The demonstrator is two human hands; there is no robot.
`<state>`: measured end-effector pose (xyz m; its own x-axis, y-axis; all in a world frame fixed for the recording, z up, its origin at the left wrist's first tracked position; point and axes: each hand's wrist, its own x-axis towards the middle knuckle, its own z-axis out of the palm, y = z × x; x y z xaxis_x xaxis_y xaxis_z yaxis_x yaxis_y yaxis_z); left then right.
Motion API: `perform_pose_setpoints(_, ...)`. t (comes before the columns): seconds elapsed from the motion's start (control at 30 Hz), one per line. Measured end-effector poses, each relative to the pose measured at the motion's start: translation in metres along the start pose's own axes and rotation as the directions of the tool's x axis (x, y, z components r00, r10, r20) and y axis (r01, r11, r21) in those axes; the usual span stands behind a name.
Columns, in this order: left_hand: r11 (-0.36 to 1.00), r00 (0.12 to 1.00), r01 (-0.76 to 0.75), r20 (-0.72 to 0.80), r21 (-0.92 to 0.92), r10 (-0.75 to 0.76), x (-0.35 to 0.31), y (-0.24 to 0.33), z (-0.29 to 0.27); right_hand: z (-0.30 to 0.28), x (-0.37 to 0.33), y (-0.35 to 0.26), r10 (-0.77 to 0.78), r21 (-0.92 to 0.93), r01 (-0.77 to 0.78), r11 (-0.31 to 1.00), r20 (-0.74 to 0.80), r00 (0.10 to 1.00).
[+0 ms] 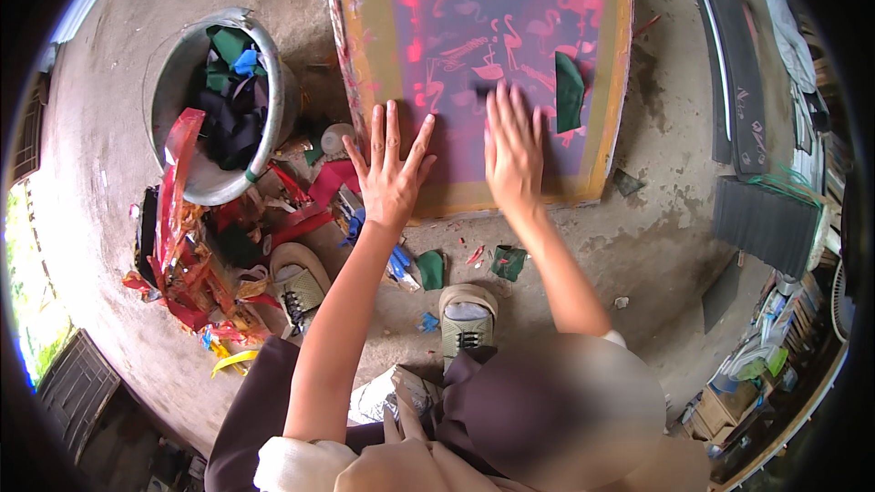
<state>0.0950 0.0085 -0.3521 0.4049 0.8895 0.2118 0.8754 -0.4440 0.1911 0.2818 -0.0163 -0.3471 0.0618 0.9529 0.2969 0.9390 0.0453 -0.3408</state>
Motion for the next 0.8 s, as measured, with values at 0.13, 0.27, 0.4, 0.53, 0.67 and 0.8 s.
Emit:
perform_pose_setpoints(0.13,1.000,1.000,-0.015,-0.003,0.002,0.015,-0.006,0.004,0.002,-0.016,-0.096,0.001,0.005,0.003,-0.006,1.000,0.230,0.973)
perform_pose_setpoints(0.27,1.000,1.000,-0.014,0.022,-0.020,0.014,-0.006,0.001,0.002,-0.013,-0.058,0.020,-0.073,-0.033,0.082,0.996,0.212,0.975)
perform_pose_setpoints(0.4,0.999,0.999,-0.020,0.025,-0.028,0.021,-0.005,0.004,0.001,0.002,0.086,0.036,-0.119,-0.108,0.101,0.989,-0.177,0.977)
perform_pose_setpoints(0.53,0.998,0.998,-0.019,0.055,-0.053,0.022,0.002,0.015,-0.001,-0.001,0.164,0.040,-0.067,-0.109,0.027,0.994,-0.380,0.923)
perform_pose_setpoints(0.67,1.000,0.999,-0.003,0.033,0.012,0.002,-0.006,-0.002,0.000,0.008,0.069,-0.005,-0.002,0.059,0.010,0.998,-0.128,0.992)
perform_pose_setpoints(0.8,1.000,1.000,0.006,0.024,0.007,-0.007,-0.004,0.006,0.000,-0.004,-0.074,-0.015,0.062,0.089,-0.076,0.993,0.159,0.985)
